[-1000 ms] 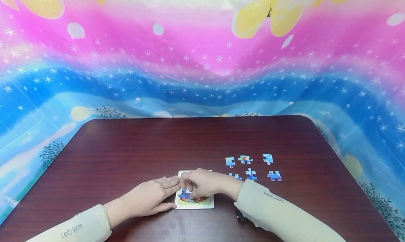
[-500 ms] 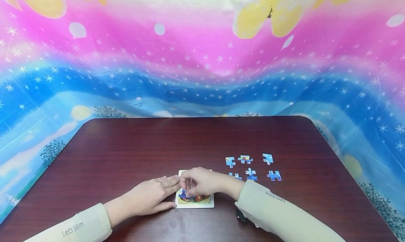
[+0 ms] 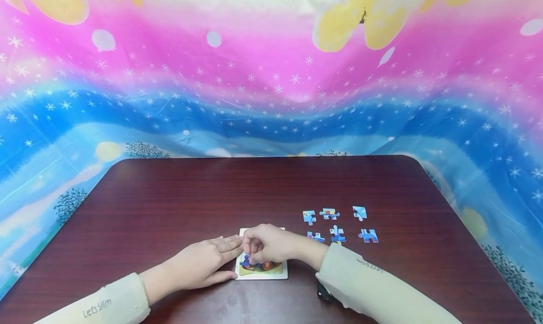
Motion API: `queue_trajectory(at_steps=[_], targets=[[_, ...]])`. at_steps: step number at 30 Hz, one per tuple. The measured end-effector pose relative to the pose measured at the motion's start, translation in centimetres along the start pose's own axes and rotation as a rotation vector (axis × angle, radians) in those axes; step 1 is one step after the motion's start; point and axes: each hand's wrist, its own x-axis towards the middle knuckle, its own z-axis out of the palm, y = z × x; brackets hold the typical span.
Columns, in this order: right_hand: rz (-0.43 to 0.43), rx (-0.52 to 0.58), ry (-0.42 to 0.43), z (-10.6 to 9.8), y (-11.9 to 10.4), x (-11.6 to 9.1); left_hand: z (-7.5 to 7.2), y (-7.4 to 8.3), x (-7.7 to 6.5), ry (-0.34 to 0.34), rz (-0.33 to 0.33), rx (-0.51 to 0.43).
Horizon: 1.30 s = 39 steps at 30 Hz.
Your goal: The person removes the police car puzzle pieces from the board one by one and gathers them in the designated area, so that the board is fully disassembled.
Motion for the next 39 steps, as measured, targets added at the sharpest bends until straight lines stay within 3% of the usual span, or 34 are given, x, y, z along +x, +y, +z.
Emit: queue_trajectory(at_steps=[10, 19, 27, 39], targets=[[-0.023, 0.015, 0.029, -0.8, -0.2, -0.5, 0.0, 0.0, 0.1, -0.001, 0.001, 0.003], [-0.022, 0.024, 0.071, -2.0, 0.4, -2.3, 0.1, 0.0, 0.1, -0.015, -0.01, -0.001], [0.033, 0.09, 0.123, -3.3, 1.7, -5.4, 0.2, 0.1, 0.1, -0.013, -0.005, 0.002], [0.055, 0.049, 0.197, -5.3, 3.2, -10.7, 0.1, 0.1, 0.0, -0.019, -0.01, 0.018]])
